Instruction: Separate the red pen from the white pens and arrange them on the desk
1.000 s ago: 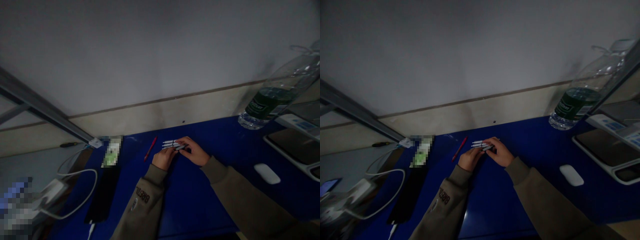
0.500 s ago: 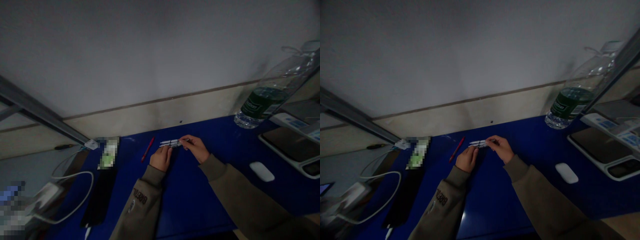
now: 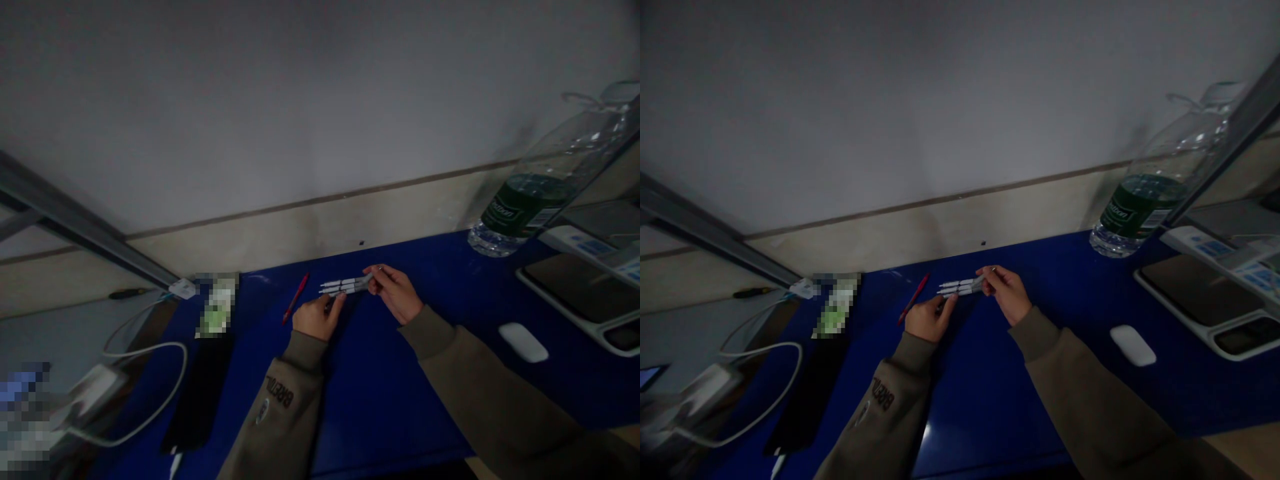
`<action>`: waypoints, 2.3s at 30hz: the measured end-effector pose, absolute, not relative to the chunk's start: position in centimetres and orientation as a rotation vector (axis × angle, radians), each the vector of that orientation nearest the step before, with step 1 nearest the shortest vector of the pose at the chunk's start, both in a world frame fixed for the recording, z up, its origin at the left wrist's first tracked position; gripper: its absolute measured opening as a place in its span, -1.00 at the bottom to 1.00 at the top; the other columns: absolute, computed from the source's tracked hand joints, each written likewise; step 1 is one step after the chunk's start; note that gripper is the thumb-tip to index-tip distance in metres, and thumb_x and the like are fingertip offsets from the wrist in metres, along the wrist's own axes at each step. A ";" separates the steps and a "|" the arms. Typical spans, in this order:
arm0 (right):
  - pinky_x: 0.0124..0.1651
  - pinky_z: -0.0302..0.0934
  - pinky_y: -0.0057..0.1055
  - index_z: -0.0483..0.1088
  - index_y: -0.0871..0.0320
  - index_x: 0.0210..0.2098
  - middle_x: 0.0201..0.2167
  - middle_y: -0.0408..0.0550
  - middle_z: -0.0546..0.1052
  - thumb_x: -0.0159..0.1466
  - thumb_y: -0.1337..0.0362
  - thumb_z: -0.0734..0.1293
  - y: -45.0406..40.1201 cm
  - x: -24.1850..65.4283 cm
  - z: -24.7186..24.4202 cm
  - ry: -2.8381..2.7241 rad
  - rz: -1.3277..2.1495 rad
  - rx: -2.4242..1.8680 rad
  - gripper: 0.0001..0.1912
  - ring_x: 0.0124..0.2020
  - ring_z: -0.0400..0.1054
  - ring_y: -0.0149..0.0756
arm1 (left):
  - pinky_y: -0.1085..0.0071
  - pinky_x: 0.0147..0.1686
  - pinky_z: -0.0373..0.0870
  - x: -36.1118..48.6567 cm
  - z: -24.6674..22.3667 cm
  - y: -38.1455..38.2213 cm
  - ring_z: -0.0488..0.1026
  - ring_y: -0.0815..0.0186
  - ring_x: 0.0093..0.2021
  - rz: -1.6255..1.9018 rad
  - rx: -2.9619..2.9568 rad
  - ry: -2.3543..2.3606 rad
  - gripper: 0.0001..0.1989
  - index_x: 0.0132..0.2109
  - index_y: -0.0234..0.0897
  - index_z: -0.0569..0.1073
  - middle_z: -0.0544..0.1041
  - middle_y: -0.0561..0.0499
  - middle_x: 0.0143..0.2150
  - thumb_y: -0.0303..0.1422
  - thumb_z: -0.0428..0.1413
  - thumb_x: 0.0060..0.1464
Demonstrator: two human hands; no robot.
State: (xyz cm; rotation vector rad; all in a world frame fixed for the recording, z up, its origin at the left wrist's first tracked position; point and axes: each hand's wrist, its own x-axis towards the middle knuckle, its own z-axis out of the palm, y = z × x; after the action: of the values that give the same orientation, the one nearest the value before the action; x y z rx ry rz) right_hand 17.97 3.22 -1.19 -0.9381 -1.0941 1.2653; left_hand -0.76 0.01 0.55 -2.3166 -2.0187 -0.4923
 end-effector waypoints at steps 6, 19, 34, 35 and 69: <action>-0.26 0.15 -0.34 0.41 0.17 -0.33 -0.45 -0.02 0.45 0.32 0.04 0.16 4.6 21.2 -2.1 -1.464 0.425 -1.396 -0.64 -0.39 0.30 -0.26 | 0.48 -0.55 0.15 -0.8 0.4 0.1 0.47 0.31 -0.50 -0.479 -2.376 -1.954 -0.55 -0.39 -0.25 0.45 0.51 -0.02 -0.52 -0.09 -0.15 0.26; -0.31 0.12 -0.34 0.39 0.17 -0.41 -0.45 0.02 0.46 0.26 0.10 0.26 6.9 23.4 -5.8 -1.685 0.184 -1.587 -0.73 -0.39 0.30 -0.21 | 0.46 -0.54 0.18 -1.0 0.0 0.2 0.48 0.28 -0.46 -0.475 -2.470 -1.928 -0.53 -0.37 -0.23 0.42 0.51 -0.03 -0.48 -0.05 -0.19 0.26; -0.14 0.23 -0.24 0.19 0.26 0.11 -0.31 0.03 0.40 0.24 0.00 0.27 4.6 21.7 -2.3 -1.223 0.044 -1.430 -0.42 -0.31 0.30 -0.23 | 0.45 -0.46 0.27 -1.2 -0.5 0.3 0.50 0.29 -0.40 -0.463 -2.530 -1.882 -0.58 -0.26 -0.23 0.45 0.55 -0.04 -0.41 -0.09 -0.18 0.27; -0.18 0.24 -0.28 0.22 0.23 0.07 -0.36 -0.02 0.40 0.29 0.05 0.21 4.2 21.5 -1.9 -1.240 0.088 -1.385 -0.53 -0.35 0.31 -0.27 | 0.45 -0.44 0.29 -1.1 -0.5 0.3 0.51 0.29 -0.38 -0.473 -2.549 -1.868 -0.60 -0.23 -0.23 0.45 0.56 -0.05 -0.37 -0.11 -0.18 0.28; -0.54 0.01 -0.49 0.46 0.14 -0.14 -0.54 -0.16 0.31 0.29 0.06 0.20 2.8 16.8 -3.1 -1.390 1.204 -1.071 -0.66 -0.57 0.12 -0.44 | 0.47 -0.27 0.38 -1.6 -1.9 0.9 0.52 0.32 -0.20 -0.604 -2.717 -1.683 -0.70 -0.07 -0.18 0.44 0.56 0.00 -0.16 -0.17 -0.09 0.27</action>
State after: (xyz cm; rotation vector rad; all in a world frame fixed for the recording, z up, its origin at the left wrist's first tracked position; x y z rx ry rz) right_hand 16.77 2.83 -3.12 -1.0715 -1.3904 1.2037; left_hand -1.58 0.86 -1.85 -2.7168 -1.6830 -0.6040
